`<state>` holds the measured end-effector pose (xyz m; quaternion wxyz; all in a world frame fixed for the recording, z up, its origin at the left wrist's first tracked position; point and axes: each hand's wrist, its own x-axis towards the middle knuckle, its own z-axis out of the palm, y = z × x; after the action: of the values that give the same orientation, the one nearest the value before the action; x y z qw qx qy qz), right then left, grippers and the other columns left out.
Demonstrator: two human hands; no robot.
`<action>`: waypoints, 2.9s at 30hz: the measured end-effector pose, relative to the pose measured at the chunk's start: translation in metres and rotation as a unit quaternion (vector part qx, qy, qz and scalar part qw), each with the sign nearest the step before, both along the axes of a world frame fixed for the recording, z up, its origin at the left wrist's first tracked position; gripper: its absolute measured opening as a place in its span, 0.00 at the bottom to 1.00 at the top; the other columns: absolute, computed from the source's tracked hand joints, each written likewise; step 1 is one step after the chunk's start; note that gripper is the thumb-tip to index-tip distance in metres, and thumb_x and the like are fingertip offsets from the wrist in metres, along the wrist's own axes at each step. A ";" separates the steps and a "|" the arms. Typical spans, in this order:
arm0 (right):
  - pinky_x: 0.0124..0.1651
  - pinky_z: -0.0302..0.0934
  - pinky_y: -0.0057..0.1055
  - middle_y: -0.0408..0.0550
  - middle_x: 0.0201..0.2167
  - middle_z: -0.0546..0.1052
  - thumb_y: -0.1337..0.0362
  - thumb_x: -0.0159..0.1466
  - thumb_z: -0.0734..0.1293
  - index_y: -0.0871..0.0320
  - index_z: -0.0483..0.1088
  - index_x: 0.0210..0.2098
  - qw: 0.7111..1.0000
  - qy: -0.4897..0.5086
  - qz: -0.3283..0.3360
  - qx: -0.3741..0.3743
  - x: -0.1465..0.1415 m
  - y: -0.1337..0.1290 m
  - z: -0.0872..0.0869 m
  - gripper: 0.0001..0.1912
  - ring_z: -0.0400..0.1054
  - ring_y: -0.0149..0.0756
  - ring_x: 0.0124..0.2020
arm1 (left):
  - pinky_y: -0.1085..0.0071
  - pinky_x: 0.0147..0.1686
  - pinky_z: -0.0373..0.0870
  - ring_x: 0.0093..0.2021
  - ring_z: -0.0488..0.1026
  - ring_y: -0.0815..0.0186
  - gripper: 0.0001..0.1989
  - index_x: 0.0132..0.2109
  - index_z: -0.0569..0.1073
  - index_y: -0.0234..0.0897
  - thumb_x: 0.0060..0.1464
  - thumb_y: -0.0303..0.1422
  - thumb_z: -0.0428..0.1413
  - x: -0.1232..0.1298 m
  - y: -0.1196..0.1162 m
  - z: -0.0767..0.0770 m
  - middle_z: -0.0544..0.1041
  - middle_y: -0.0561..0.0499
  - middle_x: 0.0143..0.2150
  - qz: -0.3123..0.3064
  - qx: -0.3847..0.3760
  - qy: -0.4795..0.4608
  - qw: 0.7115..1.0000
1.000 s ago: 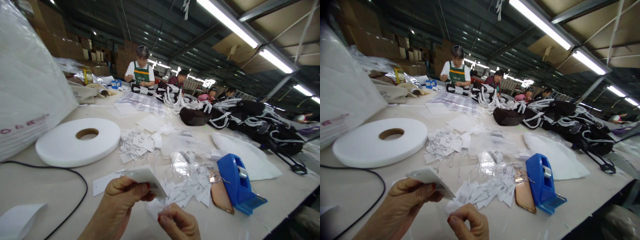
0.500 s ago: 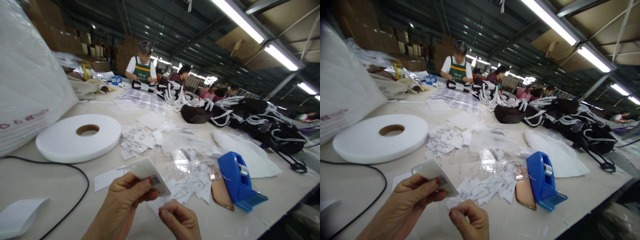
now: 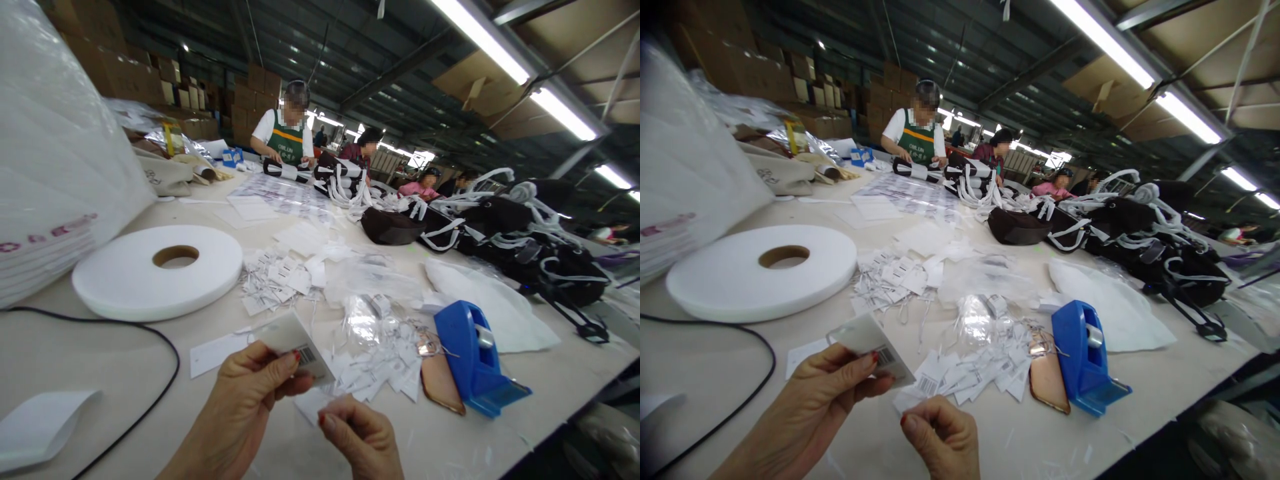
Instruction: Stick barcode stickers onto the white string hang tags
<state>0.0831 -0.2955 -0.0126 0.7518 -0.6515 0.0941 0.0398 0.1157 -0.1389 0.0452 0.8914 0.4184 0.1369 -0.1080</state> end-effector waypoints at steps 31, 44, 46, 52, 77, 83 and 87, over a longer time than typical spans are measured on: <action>0.32 0.55 0.29 0.42 0.18 0.71 0.53 0.50 0.71 0.57 0.75 0.21 0.986 -0.049 0.108 -0.118 0.000 -0.017 -0.001 0.13 0.62 0.33 0.24 | 0.73 0.30 0.69 0.27 0.69 0.65 0.05 0.30 0.81 0.37 0.44 0.30 0.60 0.002 0.006 0.003 0.77 0.50 0.26 -0.117 0.189 -0.122 0.967; 0.34 0.55 0.30 0.43 0.20 0.71 0.54 0.51 0.70 0.57 0.74 0.21 0.981 -0.058 0.140 -0.120 0.003 -0.019 0.004 0.12 0.62 0.33 0.26 | 0.77 0.19 0.52 0.23 0.59 0.71 0.08 0.32 0.80 0.37 0.41 0.32 0.59 0.010 0.008 0.002 0.74 0.52 0.23 -0.164 0.223 -0.083 0.958; 0.34 0.55 0.29 0.43 0.20 0.71 0.54 0.51 0.70 0.56 0.74 0.22 0.983 -0.056 0.134 -0.113 0.003 -0.020 0.001 0.12 0.62 0.33 0.26 | 0.76 0.20 0.51 0.23 0.58 0.71 0.08 0.32 0.80 0.37 0.42 0.33 0.59 0.011 0.008 0.001 0.74 0.53 0.23 -0.167 0.227 -0.077 0.956; 0.34 0.57 0.30 0.44 0.21 0.73 0.53 0.53 0.69 0.56 0.76 0.25 0.984 -0.044 0.120 -0.123 0.002 -0.020 -0.006 0.13 0.64 0.35 0.27 | 0.75 0.21 0.49 0.22 0.57 0.72 0.07 0.28 0.79 0.35 0.41 0.33 0.58 0.012 0.005 0.003 0.74 0.52 0.23 -0.140 0.220 -0.069 0.963; 0.33 0.56 0.27 0.43 0.22 0.73 0.56 0.55 0.67 0.56 0.75 0.24 0.978 -0.100 0.042 -0.179 -0.003 -0.016 0.003 0.11 0.64 0.34 0.27 | 0.74 0.29 0.58 0.25 0.64 0.69 0.08 0.27 0.79 0.34 0.36 0.33 0.61 0.014 -0.011 0.011 0.76 0.53 0.23 -0.117 0.141 -0.050 0.982; 0.31 0.56 0.26 0.42 0.20 0.72 0.54 0.50 0.71 0.56 0.76 0.23 0.999 -0.010 0.020 -0.042 -0.002 -0.008 0.010 0.11 0.61 0.31 0.25 | 0.69 0.37 0.60 0.31 0.67 0.64 0.10 0.31 0.79 0.32 0.38 0.32 0.61 0.012 -0.013 -0.002 0.78 0.51 0.26 -0.101 0.111 -0.029 0.988; 0.28 0.55 0.24 0.40 0.17 0.71 0.55 0.48 0.73 0.58 0.75 0.20 1.000 0.006 0.006 0.001 -0.001 -0.002 0.018 0.12 0.59 0.29 0.22 | 0.69 0.36 0.60 0.30 0.67 0.65 0.08 0.30 0.79 0.32 0.40 0.32 0.61 0.010 -0.013 -0.007 0.78 0.50 0.26 -0.108 0.109 -0.031 0.988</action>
<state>0.0820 -0.2972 0.0052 0.7518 -0.6507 0.0950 0.0487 0.1256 -0.1524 0.0380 0.8276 0.5282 0.0741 -0.1752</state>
